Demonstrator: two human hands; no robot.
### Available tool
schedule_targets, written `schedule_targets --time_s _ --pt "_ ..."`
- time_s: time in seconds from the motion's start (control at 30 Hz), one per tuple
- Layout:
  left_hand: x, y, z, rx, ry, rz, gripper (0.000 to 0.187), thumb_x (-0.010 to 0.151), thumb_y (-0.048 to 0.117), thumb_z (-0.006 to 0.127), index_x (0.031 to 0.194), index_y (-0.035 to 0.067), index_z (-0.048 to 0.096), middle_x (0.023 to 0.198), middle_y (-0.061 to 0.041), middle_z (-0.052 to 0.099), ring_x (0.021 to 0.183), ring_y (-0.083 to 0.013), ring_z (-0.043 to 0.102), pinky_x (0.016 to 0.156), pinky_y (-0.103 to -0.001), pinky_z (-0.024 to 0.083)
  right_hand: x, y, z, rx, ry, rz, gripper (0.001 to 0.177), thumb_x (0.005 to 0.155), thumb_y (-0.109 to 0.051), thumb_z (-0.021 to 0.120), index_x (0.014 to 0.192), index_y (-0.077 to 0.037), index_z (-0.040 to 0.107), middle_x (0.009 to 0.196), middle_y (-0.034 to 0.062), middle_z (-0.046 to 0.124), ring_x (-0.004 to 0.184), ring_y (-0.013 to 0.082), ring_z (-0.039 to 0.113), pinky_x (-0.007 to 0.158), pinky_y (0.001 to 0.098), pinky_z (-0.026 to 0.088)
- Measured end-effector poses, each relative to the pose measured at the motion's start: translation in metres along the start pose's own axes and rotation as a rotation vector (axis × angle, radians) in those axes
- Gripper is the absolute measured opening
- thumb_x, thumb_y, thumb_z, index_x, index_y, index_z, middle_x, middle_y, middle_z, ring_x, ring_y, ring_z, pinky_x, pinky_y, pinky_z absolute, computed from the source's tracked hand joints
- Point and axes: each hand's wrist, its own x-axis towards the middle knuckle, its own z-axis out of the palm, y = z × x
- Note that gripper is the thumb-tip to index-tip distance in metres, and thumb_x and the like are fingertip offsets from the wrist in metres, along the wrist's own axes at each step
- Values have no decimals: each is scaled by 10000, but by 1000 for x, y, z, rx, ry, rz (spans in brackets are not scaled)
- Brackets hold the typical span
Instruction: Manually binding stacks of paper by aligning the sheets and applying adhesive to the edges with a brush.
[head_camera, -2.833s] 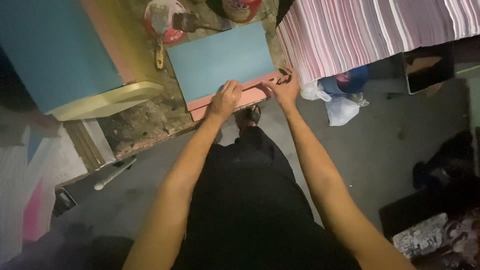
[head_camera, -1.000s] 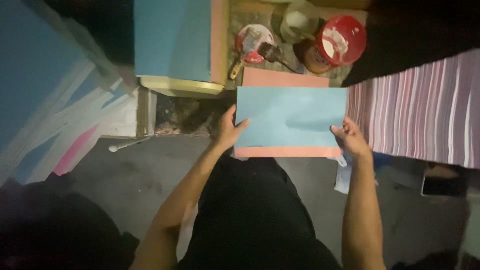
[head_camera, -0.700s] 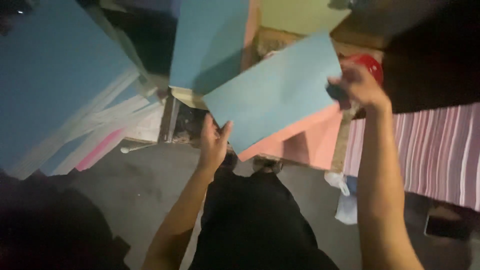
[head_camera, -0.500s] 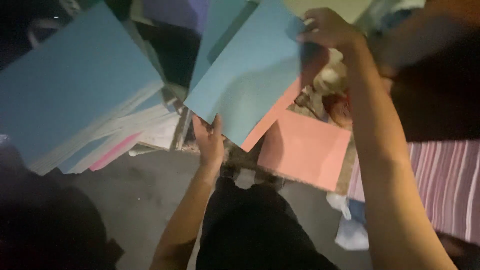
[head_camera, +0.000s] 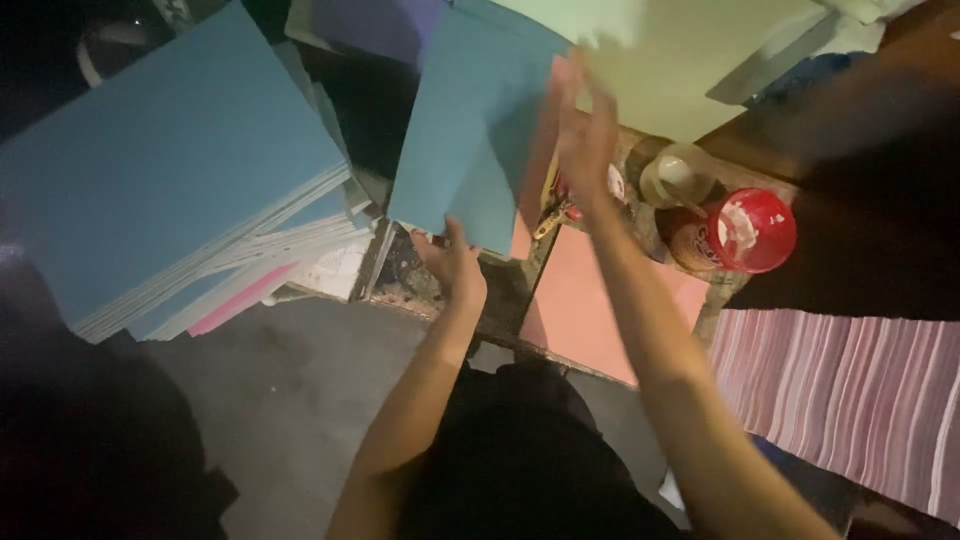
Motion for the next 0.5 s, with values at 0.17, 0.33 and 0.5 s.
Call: schedule_targets --time_s 0.17,0.33,0.5 --pt "12 -15 -11 21 -214 163 860 1094 278 579 1618 79 -73 1651 -277 -97 1551 -483 87 1129 -778 272 -104 156 38 136 -61 425 647 1085 -431 615 1587 -100 375 1564 240 422 1444 422 393 1234 550 285" --pt "48 -42 -42 460 -372 591 457 1139 355 508 1430 24 391 1389 -275 457 1305 -393 496 958 -606 470 -118 126 47 357 -133 564 761 1093 -398 612 1648 -60 217 1662 309 216 1544 467 189 1269 604 164" --pt "5 10 -49 1028 -299 867 1076 914 110 852 1607 -39 44 1566 -376 27 1438 -591 182 1138 -710 384 -115 103 43 361 -142 618 818 1070 -388 618 1648 -24 168 1668 328 163 1549 482 161 1266 598 130"
